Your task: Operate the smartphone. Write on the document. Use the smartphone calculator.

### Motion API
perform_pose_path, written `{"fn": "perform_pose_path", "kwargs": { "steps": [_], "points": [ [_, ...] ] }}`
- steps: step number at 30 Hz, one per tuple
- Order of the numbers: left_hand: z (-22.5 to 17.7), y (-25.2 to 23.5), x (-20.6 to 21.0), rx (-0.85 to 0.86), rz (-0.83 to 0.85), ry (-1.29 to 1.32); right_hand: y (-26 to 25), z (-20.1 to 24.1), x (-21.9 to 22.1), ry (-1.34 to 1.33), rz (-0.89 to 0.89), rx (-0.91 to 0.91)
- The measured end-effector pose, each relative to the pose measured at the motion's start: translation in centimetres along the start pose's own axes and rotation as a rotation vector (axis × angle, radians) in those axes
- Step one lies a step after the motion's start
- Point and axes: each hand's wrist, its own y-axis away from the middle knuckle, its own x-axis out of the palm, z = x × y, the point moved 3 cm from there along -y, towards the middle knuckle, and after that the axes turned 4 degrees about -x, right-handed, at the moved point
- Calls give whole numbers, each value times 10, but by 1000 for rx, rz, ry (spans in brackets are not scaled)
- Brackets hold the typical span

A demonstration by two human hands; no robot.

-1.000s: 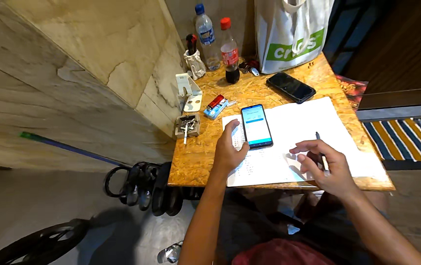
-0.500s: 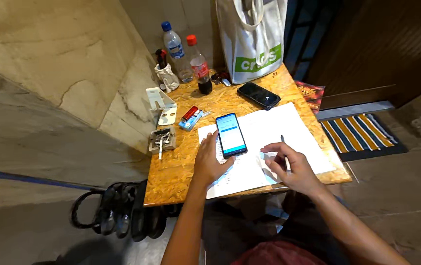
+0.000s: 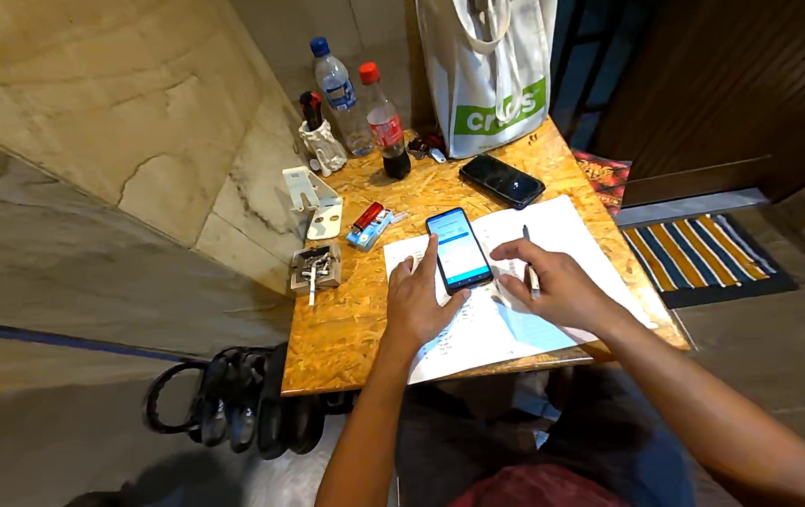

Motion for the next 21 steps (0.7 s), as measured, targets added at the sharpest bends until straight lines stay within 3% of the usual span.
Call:
{"fn": "perform_pose_path", "kwargs": {
  "steps": [6, 14, 21],
  "points": [
    [29, 5, -5, -50, 107, -36, -40, 4, -3, 78, 94, -97],
    [35, 34, 8, 23, -2, -177, -4, -21, 21, 95, -150, -215],
    [34, 45, 6, 47, -17, -175, -2, -38, 16, 313, -24, -263]
  ]
}}
